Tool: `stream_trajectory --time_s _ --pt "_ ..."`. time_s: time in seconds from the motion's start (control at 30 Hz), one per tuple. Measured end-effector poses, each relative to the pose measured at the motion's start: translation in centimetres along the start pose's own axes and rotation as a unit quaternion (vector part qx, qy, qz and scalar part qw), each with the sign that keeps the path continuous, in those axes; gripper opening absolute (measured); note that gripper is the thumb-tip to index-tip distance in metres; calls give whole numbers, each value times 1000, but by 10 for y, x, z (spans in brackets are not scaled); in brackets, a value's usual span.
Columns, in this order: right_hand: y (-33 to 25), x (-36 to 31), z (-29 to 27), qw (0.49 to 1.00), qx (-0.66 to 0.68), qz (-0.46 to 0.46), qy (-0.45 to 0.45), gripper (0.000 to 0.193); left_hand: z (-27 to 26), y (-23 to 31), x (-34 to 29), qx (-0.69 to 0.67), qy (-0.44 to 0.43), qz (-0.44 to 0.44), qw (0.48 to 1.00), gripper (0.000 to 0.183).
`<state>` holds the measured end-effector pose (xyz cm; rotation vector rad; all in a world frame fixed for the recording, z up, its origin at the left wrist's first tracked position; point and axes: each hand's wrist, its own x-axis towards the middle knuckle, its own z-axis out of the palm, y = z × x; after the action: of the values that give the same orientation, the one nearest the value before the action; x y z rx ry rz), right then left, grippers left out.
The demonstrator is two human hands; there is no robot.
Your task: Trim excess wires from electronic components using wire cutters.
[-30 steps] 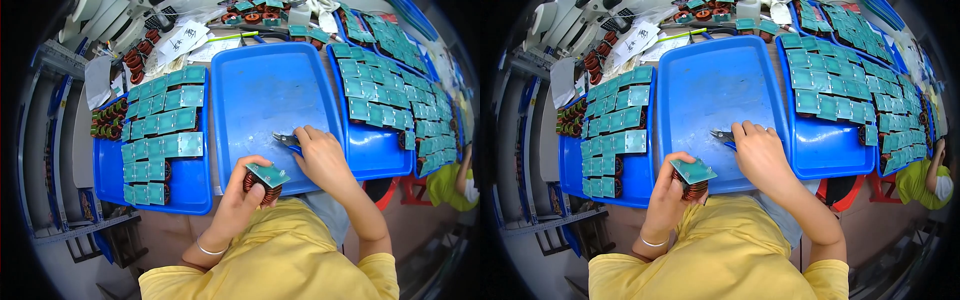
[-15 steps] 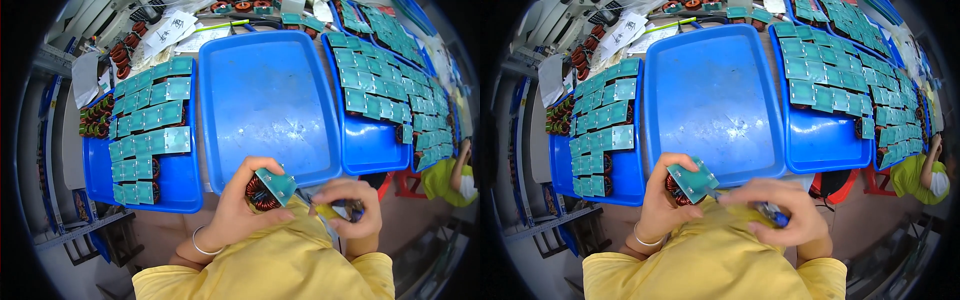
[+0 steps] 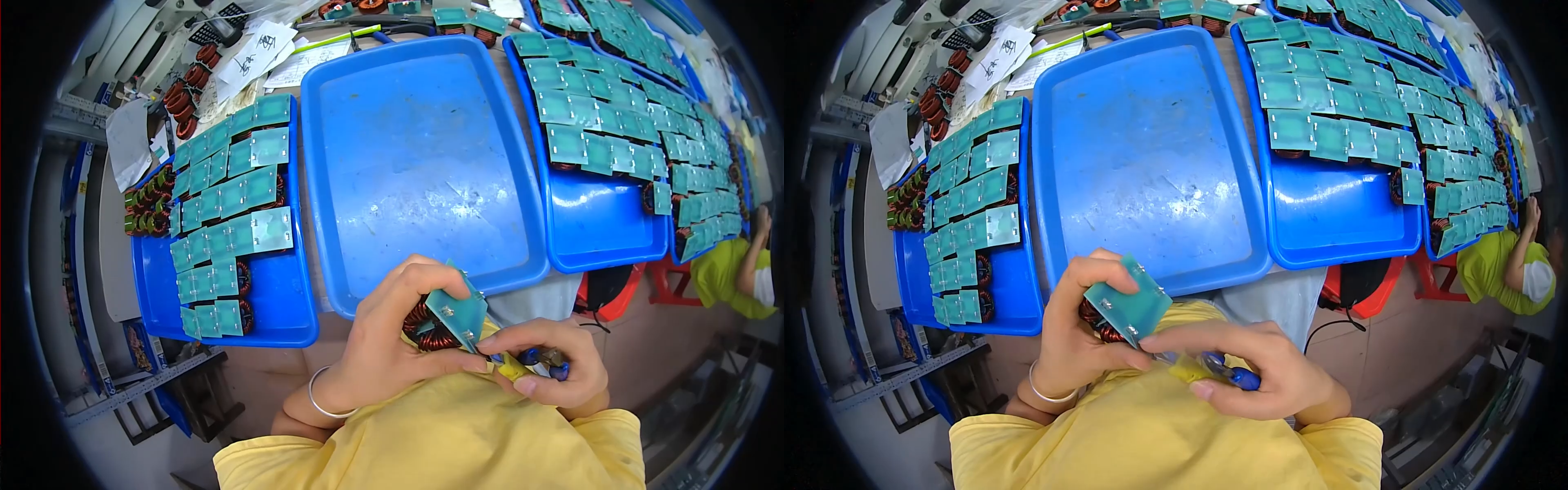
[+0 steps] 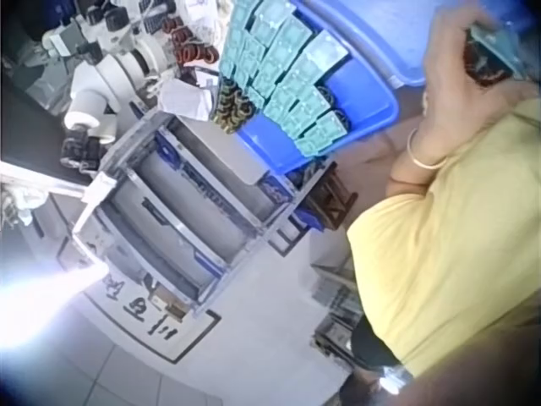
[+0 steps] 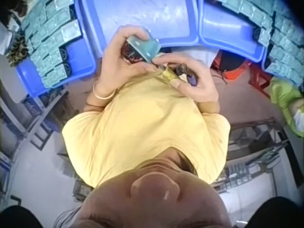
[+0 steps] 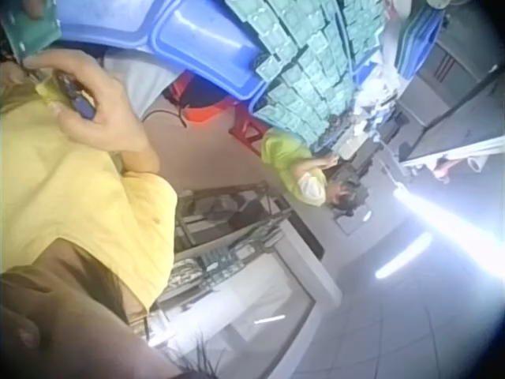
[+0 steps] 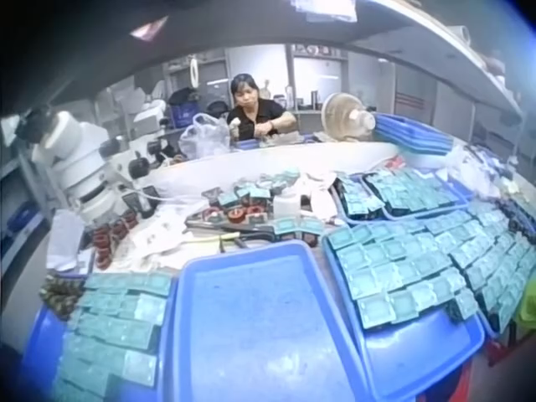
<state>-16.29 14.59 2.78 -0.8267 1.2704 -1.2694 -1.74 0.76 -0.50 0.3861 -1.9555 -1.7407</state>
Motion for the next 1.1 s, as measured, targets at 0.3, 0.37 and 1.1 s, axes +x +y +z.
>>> stream_trajectory --time_s 0.3,0.37,1.1 --pt "-4 -3 -2 999 -46 4 -9 38 -2 0 1 73 -40 11 996 62" --pt "8 0 3 992 -101 -75 16 39 0 -3 -1 65 -10 -1 998 57" --pt "19 5 7 971 -145 -181 56 40 3 -1 1 83 45 6 996 52"
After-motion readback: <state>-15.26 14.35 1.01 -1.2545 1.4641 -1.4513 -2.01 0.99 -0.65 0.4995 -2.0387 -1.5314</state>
